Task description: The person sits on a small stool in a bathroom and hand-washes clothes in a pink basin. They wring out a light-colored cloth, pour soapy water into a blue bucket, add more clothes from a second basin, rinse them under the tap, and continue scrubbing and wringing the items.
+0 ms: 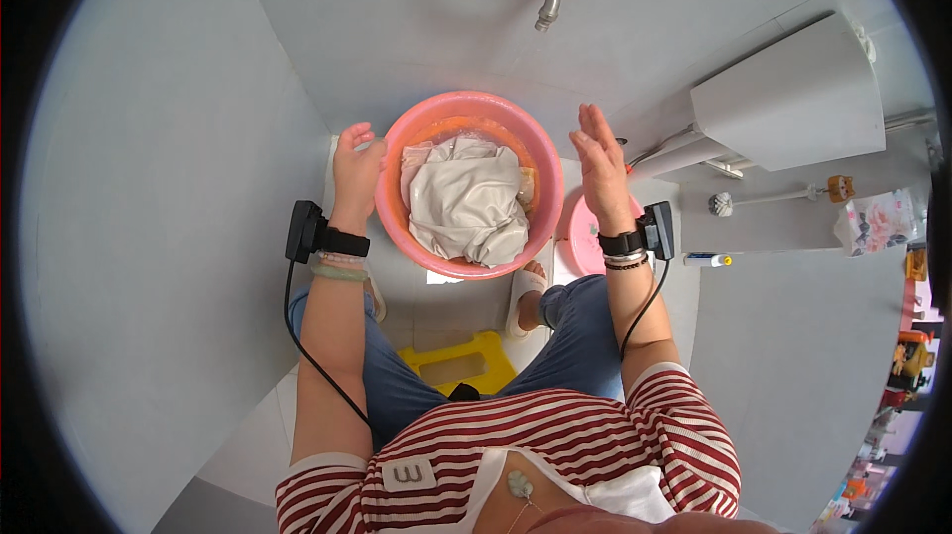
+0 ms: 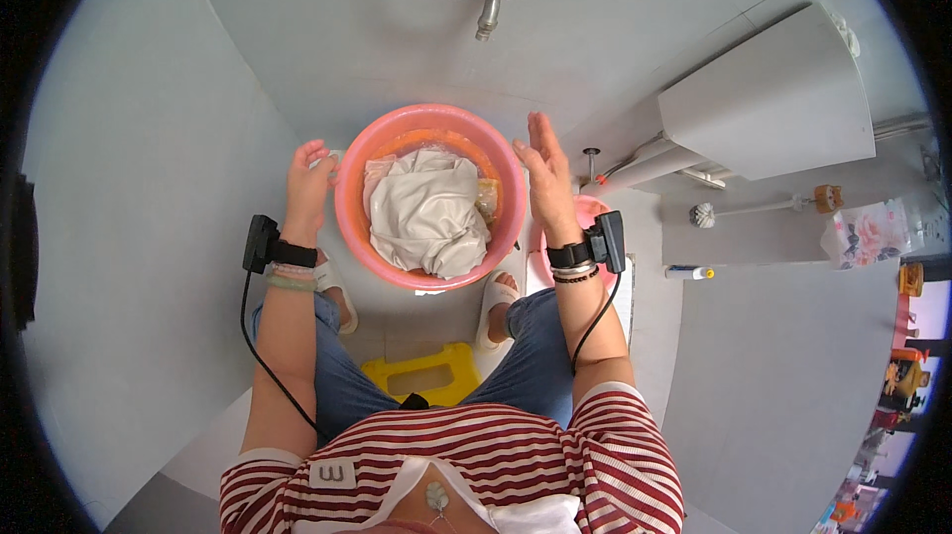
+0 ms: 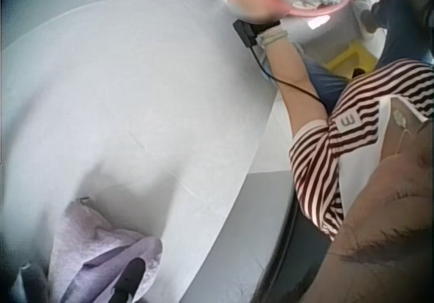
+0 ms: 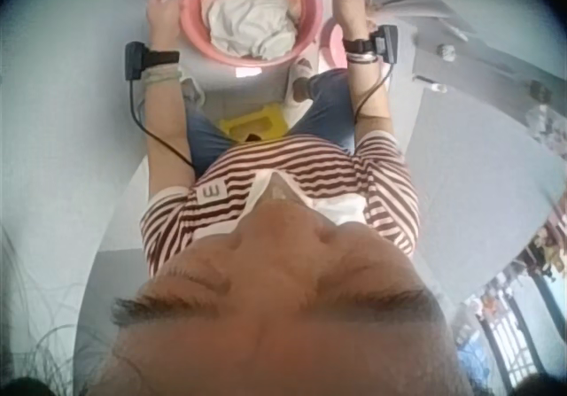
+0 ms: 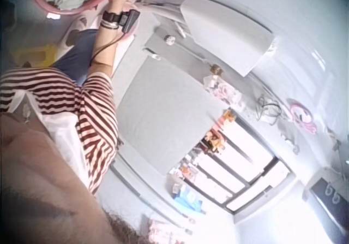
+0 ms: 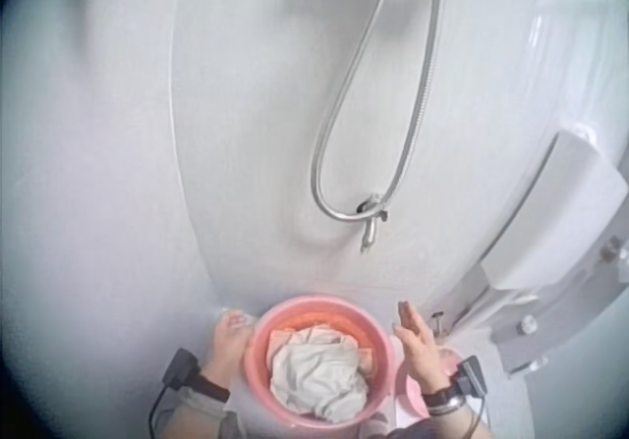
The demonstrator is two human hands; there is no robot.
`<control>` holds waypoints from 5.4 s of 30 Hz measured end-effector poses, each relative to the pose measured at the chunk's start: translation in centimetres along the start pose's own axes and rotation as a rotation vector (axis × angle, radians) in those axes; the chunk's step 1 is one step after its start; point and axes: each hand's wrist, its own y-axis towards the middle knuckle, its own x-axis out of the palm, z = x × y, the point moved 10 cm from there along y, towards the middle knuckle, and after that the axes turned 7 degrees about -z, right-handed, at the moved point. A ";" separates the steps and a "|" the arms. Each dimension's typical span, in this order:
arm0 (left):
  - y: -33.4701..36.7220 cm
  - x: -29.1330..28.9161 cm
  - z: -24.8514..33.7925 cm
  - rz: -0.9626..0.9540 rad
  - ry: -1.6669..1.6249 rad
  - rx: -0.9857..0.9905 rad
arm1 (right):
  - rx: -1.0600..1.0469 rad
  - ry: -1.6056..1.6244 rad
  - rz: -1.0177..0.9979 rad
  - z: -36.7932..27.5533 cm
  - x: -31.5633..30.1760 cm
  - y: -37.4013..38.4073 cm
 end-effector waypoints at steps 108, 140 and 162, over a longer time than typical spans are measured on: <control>-0.2 1.7 -0.9 -0.131 -0.144 -0.121 | 0.206 -0.023 -0.149 7.7 6.0 0.8; 0.1 1.0 -0.5 -0.125 -0.162 -0.070 | 0.151 -0.070 -0.130 6.9 6.6 1.6; -0.3 1.2 0.1 -0.133 -0.125 -0.058 | -0.178 -0.623 -0.126 -1.5 6.7 0.7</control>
